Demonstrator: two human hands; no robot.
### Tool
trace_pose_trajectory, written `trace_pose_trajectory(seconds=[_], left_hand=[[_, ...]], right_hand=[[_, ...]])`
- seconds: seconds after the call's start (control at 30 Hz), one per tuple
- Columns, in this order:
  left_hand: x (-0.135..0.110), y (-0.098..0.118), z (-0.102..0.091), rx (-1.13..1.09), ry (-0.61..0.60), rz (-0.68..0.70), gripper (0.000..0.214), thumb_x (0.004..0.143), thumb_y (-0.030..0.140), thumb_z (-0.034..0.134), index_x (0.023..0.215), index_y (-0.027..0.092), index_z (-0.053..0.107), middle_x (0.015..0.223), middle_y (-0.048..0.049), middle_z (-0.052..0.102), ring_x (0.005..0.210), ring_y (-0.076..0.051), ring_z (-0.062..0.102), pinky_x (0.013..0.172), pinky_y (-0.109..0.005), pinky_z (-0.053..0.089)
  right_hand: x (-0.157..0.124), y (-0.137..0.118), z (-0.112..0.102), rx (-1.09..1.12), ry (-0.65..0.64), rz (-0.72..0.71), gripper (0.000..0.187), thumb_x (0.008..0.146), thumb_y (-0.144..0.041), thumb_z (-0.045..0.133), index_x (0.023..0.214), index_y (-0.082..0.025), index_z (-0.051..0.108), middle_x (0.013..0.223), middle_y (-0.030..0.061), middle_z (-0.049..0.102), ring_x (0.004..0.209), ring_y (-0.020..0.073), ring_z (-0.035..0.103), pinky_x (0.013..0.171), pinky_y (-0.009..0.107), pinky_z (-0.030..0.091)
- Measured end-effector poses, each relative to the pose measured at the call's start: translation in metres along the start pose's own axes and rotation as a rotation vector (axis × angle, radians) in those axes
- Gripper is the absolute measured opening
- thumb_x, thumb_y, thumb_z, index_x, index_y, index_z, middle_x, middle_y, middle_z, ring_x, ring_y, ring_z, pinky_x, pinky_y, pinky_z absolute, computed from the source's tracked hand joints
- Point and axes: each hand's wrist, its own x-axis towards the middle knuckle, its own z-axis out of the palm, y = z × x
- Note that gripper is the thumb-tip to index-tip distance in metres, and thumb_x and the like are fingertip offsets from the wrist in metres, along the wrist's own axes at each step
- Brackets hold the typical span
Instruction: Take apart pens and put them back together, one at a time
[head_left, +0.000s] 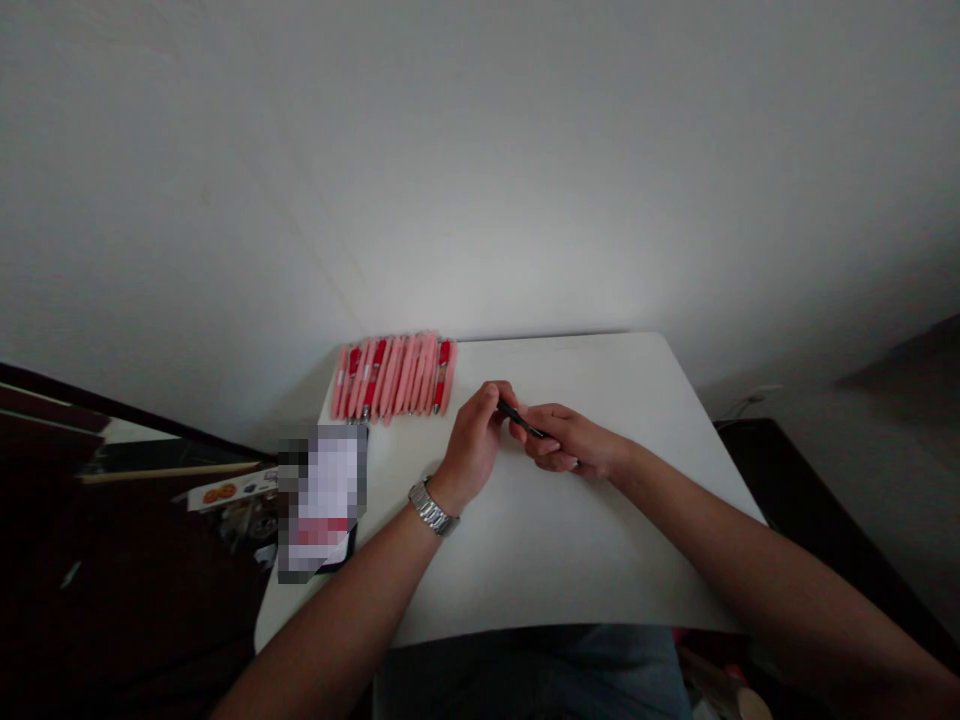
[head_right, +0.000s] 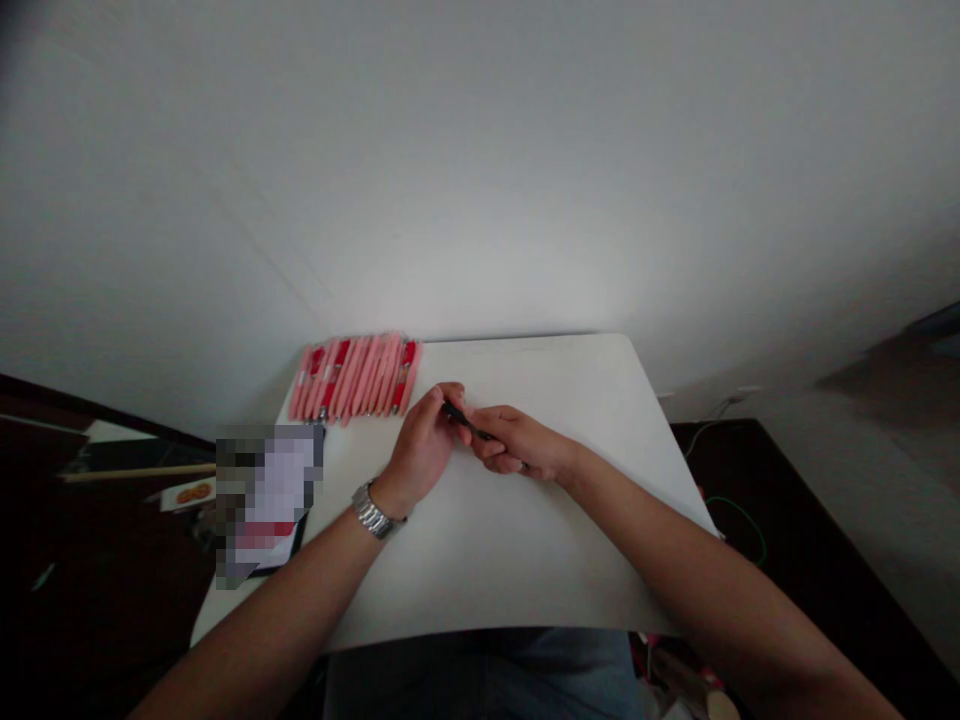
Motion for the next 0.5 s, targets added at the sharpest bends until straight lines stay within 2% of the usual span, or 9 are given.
trace_pose_trajectory(seconds=[0.13, 0.23, 0.33, 0.43, 0.5], left_hand=[[0.003, 0.002, 0.001, -0.041, 0.064, -0.056, 0.047, 0.097, 0.060, 0.052, 0.078, 0.020, 0.065, 0.103, -0.0058, 0.064, 0.084, -0.016, 0.061, 0.062, -0.026, 0.051], [0.003, 0.003, 0.002, -0.034, 0.082, -0.088, 0.061, 0.097, 0.064, 0.048, 0.057, 0.019, 0.050, 0.109, -0.0083, 0.068, 0.094, -0.019, 0.062, 0.067, -0.028, 0.052], [0.002, 0.003, 0.004, -0.032, 0.119, -0.103, 0.068, 0.095, 0.067, 0.051, 0.049, 0.020, 0.030, 0.098, -0.0096, 0.072, 0.093, -0.021, 0.064, 0.064, -0.029, 0.050], [0.000, 0.003, 0.005, -0.012, 0.136, -0.138, 0.071, 0.090, 0.072, 0.053, 0.049, 0.021, 0.026, 0.093, -0.0094, 0.073, 0.083, -0.019, 0.064, 0.061, -0.030, 0.047], [0.000, 0.003, 0.005, -0.004, 0.134, -0.138, 0.072, 0.089, 0.074, 0.053, 0.048, 0.021, 0.026, 0.092, -0.0093, 0.073, 0.080, -0.019, 0.063, 0.066, -0.033, 0.049]], right_hand=[[0.000, 0.003, 0.009, 0.015, -0.085, 0.114, 0.043, 0.095, -0.061, 0.057, 0.085, -0.019, 0.053, 0.052, -0.0136, 0.028, 0.036, 0.0028, 0.017, 0.034, 0.017, 0.014], [0.003, 0.006, 0.013, -0.008, -0.057, 0.094, 0.043, 0.095, -0.061, 0.057, 0.086, -0.020, 0.052, 0.053, -0.0135, 0.029, 0.037, 0.0029, 0.016, 0.035, 0.017, 0.014], [0.006, 0.009, 0.014, -0.155, 0.005, -0.027, 0.044, 0.097, -0.061, 0.052, 0.084, -0.019, 0.053, 0.055, -0.0120, 0.031, 0.040, 0.0044, 0.019, 0.037, 0.019, 0.016], [0.005, 0.010, 0.015, -0.475, 0.102, -0.212, 0.044, 0.101, -0.057, 0.048, 0.079, -0.019, 0.053, 0.060, -0.0066, 0.043, 0.048, 0.0074, 0.035, 0.046, 0.022, 0.030], [0.003, 0.011, 0.016, -0.743, 0.189, -0.324, 0.038, 0.104, -0.049, 0.046, 0.081, -0.019, 0.056, 0.069, -0.0016, 0.055, 0.059, 0.0107, 0.048, 0.058, 0.025, 0.039]])
